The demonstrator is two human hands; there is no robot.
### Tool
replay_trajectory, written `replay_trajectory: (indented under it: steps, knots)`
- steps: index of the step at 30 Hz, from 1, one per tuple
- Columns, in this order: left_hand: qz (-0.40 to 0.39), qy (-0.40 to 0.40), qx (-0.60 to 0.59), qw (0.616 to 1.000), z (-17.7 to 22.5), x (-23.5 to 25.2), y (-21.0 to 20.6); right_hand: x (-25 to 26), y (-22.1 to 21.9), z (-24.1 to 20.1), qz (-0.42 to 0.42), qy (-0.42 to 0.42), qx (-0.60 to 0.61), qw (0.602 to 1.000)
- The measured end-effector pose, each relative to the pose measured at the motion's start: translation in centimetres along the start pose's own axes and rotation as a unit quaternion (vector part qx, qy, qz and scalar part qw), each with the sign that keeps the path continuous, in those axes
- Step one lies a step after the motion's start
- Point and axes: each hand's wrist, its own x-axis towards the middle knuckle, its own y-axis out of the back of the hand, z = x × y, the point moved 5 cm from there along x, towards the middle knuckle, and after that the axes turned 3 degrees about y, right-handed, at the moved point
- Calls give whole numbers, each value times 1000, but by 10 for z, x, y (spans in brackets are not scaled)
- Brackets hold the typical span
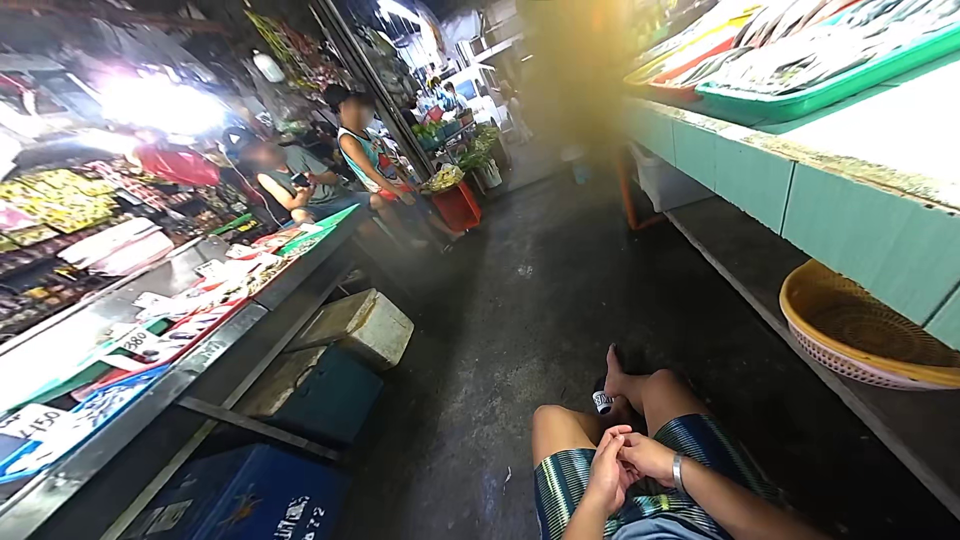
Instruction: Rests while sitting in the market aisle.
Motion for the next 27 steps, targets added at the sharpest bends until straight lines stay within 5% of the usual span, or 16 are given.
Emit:
replay_trajectory:
  steps: [27]
  knots:
    - [-6, 10, 23, 1000, -1, 3, 2, 0, 3, 3, 1, -8, 5, 1000]
